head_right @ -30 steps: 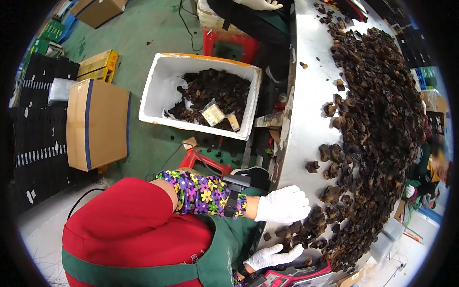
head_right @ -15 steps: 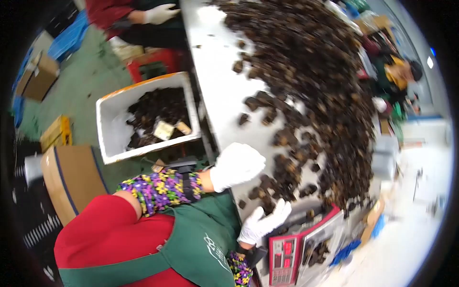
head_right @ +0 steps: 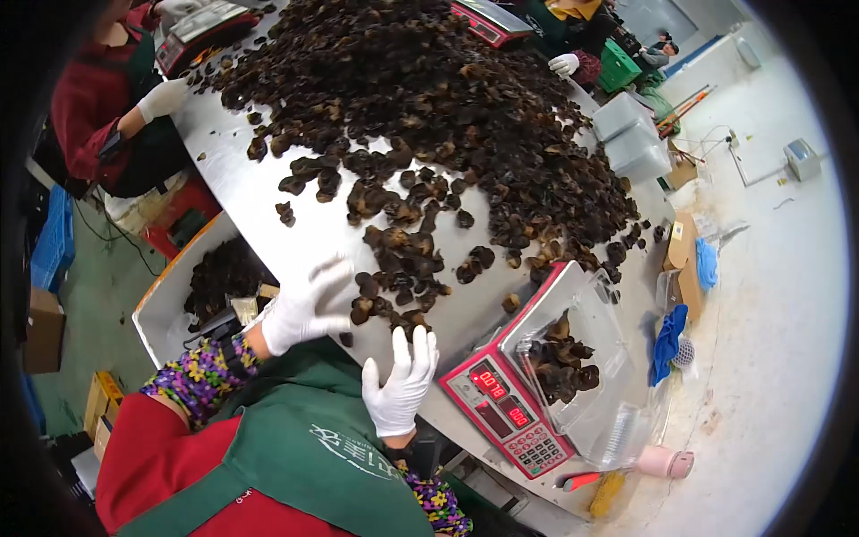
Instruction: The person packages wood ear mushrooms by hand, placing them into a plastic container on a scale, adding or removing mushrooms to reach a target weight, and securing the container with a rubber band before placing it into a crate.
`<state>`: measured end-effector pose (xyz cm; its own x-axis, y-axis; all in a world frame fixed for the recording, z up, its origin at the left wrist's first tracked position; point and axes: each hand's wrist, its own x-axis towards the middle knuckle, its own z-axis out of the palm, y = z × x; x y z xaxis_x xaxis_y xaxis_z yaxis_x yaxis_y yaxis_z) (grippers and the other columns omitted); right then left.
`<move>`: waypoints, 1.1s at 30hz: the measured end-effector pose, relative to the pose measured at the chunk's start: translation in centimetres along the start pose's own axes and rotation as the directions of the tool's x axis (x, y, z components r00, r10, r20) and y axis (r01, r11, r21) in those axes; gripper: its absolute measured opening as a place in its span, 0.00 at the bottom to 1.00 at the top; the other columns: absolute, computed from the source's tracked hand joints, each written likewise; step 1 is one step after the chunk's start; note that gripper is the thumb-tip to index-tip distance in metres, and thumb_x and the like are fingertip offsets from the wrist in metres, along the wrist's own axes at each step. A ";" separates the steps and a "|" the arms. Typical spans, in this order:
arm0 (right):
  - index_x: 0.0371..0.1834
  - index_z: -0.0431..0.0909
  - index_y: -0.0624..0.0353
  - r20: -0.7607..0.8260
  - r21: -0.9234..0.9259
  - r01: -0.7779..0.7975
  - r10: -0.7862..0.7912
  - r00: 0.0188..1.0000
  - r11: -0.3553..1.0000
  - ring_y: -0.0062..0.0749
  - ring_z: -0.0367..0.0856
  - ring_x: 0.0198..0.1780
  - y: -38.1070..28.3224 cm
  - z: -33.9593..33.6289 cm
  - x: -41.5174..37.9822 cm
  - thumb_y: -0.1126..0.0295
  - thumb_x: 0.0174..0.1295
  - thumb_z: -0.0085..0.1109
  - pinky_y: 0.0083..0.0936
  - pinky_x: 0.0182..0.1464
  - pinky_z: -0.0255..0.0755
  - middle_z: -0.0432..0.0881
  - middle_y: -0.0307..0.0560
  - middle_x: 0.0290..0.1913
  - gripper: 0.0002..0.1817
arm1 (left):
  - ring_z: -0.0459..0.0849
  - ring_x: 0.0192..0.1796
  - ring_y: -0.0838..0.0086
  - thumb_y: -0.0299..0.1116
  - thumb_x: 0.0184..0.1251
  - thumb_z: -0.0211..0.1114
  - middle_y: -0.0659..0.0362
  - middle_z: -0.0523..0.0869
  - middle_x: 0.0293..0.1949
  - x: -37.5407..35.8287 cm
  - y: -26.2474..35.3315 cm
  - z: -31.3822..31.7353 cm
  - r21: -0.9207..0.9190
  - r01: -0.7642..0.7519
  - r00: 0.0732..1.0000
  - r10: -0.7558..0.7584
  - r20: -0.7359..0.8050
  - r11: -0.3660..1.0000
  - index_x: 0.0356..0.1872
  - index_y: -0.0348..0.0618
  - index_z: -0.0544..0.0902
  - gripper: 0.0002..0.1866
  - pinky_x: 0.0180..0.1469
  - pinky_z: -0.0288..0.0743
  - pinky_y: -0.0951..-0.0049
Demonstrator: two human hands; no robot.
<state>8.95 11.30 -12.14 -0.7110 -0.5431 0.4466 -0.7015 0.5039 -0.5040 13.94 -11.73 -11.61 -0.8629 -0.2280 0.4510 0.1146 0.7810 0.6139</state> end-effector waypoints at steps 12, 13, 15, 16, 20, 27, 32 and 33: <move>0.72 0.70 0.57 0.023 0.187 -0.022 0.018 1.000 0.982 0.62 0.64 0.74 1.0 -0.8 -1.4 0.72 0.59 0.66 0.52 0.75 0.60 0.67 0.59 0.73 0.34 | 0.83 0.51 0.62 0.34 0.66 0.69 0.58 0.85 0.44 11.7 0.4 4.1 0.442 0.023 0.998 -0.047 0.043 0.897 0.48 0.48 0.85 0.11 0.54 0.76 0.62; 0.72 0.71 0.57 0.011 0.210 -0.027 0.025 1.000 0.977 0.62 0.64 0.74 1.1 -0.7 -1.5 0.73 0.59 0.66 0.51 0.75 0.60 0.67 0.59 0.73 0.34 | 0.82 0.50 0.63 0.37 0.66 0.69 0.59 0.84 0.42 12.0 0.2 4.2 0.425 0.034 0.997 -0.057 0.042 0.904 0.46 0.49 0.86 0.10 0.53 0.76 0.63; 0.72 0.71 0.57 -0.006 0.224 -0.031 0.033 0.999 0.974 0.62 0.64 0.73 1.2 -0.7 -1.6 0.73 0.58 0.65 0.52 0.75 0.60 0.67 0.59 0.72 0.34 | 0.83 0.49 0.63 0.34 0.64 0.71 0.59 0.86 0.39 12.3 1.1 3.1 0.338 0.042 0.999 -0.046 0.003 0.940 0.45 0.50 0.86 0.10 0.52 0.75 0.63; 0.71 0.71 0.57 -0.007 0.229 -0.033 0.036 0.999 0.973 0.62 0.64 0.73 1.1 -0.8 -1.7 0.74 0.58 0.65 0.52 0.75 0.60 0.67 0.59 0.72 0.34 | 0.83 0.49 0.63 0.34 0.64 0.71 0.59 0.86 0.39 12.0 1.7 2.2 0.346 0.036 0.999 -0.042 0.011 0.937 0.45 0.50 0.86 0.10 0.52 0.75 0.63; 0.71 0.71 0.57 -0.006 0.241 -0.028 0.030 1.000 0.970 0.62 0.65 0.73 1.2 -0.8 -1.5 0.74 0.58 0.65 0.52 0.74 0.61 0.67 0.59 0.72 0.33 | 0.83 0.47 0.61 0.26 0.56 0.72 0.57 0.86 0.40 7.2 0.5 -2.5 0.132 0.028 0.974 0.002 -0.228 0.991 0.43 0.46 0.85 0.13 0.49 0.76 0.61; 0.70 0.71 0.57 0.029 0.226 0.009 -0.016 0.999 0.974 0.62 0.66 0.72 1.4 -0.8 -1.4 0.70 0.60 0.65 0.56 0.73 0.61 0.68 0.59 0.71 0.32 | 0.79 0.56 0.54 0.34 0.60 0.72 0.51 0.82 0.53 -8.7 -3.6 -10.7 0.538 0.571 0.820 -0.418 -0.390 0.620 0.61 0.46 0.79 0.26 0.58 0.74 0.57; 0.71 0.71 0.56 0.046 0.222 0.005 -0.016 0.999 0.975 0.60 0.66 0.72 1.6 -0.8 -1.5 0.70 0.60 0.65 0.57 0.73 0.60 0.68 0.59 0.71 0.32 | 0.74 0.68 0.49 0.37 0.54 0.76 0.45 0.77 0.65 -8.6 1.6 -7.1 0.353 0.420 0.903 -0.349 -0.250 0.836 0.68 0.41 0.75 0.37 0.71 0.67 0.55; 0.71 0.70 0.56 0.056 0.235 -0.001 -0.012 0.998 0.972 0.60 0.65 0.73 1.6 -0.9 -1.6 0.70 0.60 0.64 0.58 0.74 0.59 0.67 0.58 0.71 0.33 | 0.71 0.71 0.48 0.40 0.52 0.78 0.45 0.74 0.68 -7.7 3.0 -5.8 0.333 0.349 0.937 -0.325 -0.128 0.876 0.70 0.41 0.73 0.41 0.73 0.65 0.53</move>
<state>8.88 13.59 -12.99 -0.6986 -0.5861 0.4104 -0.6692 0.3323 -0.6646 23.79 -11.06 -9.47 -0.7827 -0.5417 0.3065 -0.3644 0.7981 0.4799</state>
